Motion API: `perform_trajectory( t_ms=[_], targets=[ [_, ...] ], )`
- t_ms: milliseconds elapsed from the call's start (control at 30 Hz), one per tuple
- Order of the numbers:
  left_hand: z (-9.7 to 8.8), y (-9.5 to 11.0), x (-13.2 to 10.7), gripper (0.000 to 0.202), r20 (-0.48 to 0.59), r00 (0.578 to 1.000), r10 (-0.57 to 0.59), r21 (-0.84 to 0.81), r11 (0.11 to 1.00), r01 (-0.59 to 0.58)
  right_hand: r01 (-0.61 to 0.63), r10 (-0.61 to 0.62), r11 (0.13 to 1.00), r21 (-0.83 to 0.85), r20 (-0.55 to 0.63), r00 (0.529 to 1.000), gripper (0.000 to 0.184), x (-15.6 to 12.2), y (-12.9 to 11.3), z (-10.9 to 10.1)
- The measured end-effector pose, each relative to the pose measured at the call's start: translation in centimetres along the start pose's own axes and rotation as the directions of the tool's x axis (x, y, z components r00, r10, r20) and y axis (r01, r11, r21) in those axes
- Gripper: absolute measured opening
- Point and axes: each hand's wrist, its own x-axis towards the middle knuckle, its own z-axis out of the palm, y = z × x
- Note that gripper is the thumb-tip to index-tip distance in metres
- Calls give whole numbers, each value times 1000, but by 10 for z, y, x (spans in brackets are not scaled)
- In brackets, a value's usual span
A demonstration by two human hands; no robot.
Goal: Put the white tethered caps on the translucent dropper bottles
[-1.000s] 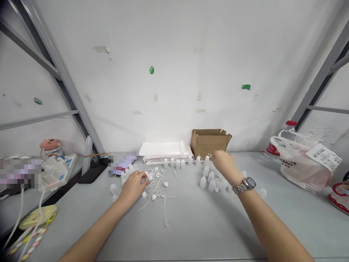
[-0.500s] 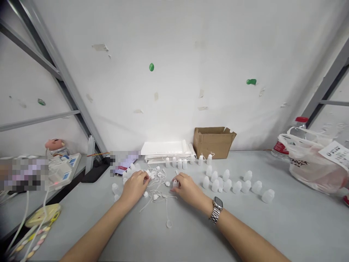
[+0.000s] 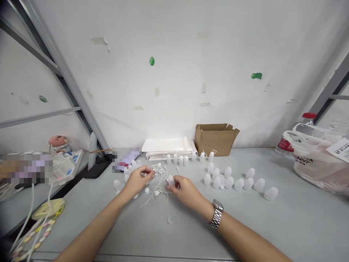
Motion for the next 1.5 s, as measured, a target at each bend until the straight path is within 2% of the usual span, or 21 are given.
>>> perform_trajectory(
  t_ms=[67,167,300,400,667,833,1133,1367,1500],
  targets=[
    [0,6,-2,23,71,997,-27,-232,972,43,-11,10,999,34,26,1000,29,-1,-3,2],
    [-1,15,-6,23,205,977,-56,-561,811,164,2,-4,998,62,37,999,34,-2,-8,5],
    [0,22,-13,20,293,956,-23,-743,623,243,11,-11,999,33,26,1000,35,-2,-11,6],
    [1,22,-14,20,304,953,-18,-788,558,262,13,-13,1000,-1,5,1000,35,-2,-10,7],
    [6,15,-13,18,255,963,-85,-776,576,256,31,-41,995,-92,-104,994,27,-2,-8,10],
    [5,16,-13,19,214,973,-82,-780,585,220,25,-44,992,-120,-160,986,26,-2,-7,10],
    [4,19,-15,19,232,971,-57,-784,580,222,23,-54,986,-167,-183,982,26,-2,-5,13],
    [3,28,-20,19,139,988,-59,-806,574,148,12,-37,988,-151,-164,986,30,-3,-7,13],
    [3,33,-24,26,94,995,-33,-775,625,94,-6,-16,991,-130,-169,985,32,-3,-9,14]
  ],
)
